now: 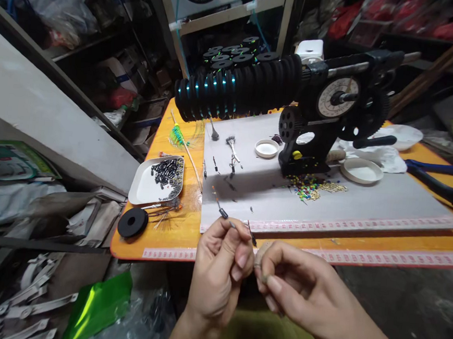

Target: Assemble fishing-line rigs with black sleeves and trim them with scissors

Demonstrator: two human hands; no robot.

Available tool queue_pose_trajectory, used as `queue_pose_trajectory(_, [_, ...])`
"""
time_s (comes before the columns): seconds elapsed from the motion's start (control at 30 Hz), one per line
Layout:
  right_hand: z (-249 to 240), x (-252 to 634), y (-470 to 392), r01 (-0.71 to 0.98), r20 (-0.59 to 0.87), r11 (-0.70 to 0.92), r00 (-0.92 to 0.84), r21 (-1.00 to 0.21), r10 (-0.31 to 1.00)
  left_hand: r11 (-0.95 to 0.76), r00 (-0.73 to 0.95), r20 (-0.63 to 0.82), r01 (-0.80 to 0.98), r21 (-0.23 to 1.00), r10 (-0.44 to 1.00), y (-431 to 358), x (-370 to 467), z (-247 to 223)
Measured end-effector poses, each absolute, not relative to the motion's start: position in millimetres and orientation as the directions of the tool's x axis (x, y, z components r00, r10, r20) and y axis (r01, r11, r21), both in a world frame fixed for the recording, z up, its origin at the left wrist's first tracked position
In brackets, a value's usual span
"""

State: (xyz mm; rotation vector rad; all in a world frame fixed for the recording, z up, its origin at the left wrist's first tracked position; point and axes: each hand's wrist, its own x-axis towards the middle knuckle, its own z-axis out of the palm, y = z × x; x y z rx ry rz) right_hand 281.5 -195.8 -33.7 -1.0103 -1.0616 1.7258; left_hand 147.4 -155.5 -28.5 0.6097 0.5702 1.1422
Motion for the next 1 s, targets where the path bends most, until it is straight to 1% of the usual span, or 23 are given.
queue_pose_trajectory(0.07, [-39.1,283.2,-195.7,-0.328,-0.196,-0.315,-0.348,-0.891,0.917,0.304,0.299,-0.133,-0.654,0.692,0.945,-156.6,147.6,-29.0])
queue_pose_trajectory(0.2, [-46.5,284.2,-193.7,-0.463,-0.159,-0.351,-0.404,-0.814,0.901,0.285,0.277,-0.135,-0.625,0.727,0.951,-160.1,144.6,-31.3])
queue_pose_trajectory(0.33, [-47.5,283.9,-193.7,-0.509,-0.167,-0.394,-0.434,-0.765,0.885,0.275,0.248,-0.152,-0.601,0.750,0.957,-165.4,141.3,-31.9])
queue_pose_trajectory(0.47, [-48.3,284.2,-194.5,-0.485,-0.197,-0.416,-0.440,-0.769,0.876,0.267,0.272,-0.120,-0.609,0.747,0.955,-168.2,139.1,-32.8])
queue_pose_trajectory(0.53, [-48.2,283.5,-194.7,-0.440,-0.201,-0.413,-0.452,-0.797,0.869,0.246,0.286,-0.081,-0.606,0.757,0.955,-167.3,139.3,-34.1])
queue_pose_trajectory(0.6, [-46.8,281.8,-195.2,-0.367,-0.191,-0.354,-0.412,-0.860,0.891,0.209,0.270,-0.052,-0.596,0.776,0.962,-164.5,141.2,-35.6])
queue_pose_trajectory(0.67, [-44.3,279.6,-196.0,-0.261,-0.154,-0.243,-0.317,-0.934,0.936,0.181,0.236,-0.043,-0.600,0.780,0.971,-160.6,144.2,-37.2])
queue_pose_trajectory(0.73, [-41.7,278.1,-196.8,-0.164,-0.112,-0.156,-0.249,-0.974,0.962,0.189,0.225,-0.059,-0.618,0.763,0.973,-157.2,146.7,-39.0])
queue_pose_trajectory(0.77, [-40.8,278.0,-197.0,-0.140,-0.105,-0.141,-0.243,-0.980,0.964,0.209,0.240,-0.070,-0.624,0.753,0.968,-156.2,147.3,-40.2])
queue_pose_trajectory(0.87, [-41.0,280.3,-196.7,-0.168,-0.115,-0.162,-0.260,-0.972,0.959,0.284,0.324,-0.100,-0.592,0.754,0.941,-158.1,145.7,-45.1])
queue_pose_trajectory(0.93, [-43.8,283.6,-196.4,-0.218,-0.122,-0.179,-0.255,-0.959,0.959,0.288,0.357,-0.101,-0.522,0.803,0.929,-162.8,143.2,-49.8])
queue_pose_trajectory(1.0, [-47.8,287.3,-196.3,-0.249,-0.161,-0.227,-0.259,-0.942,0.952,0.260,0.332,-0.107,-0.459,0.849,0.937,-168.1,141.5,-54.8])
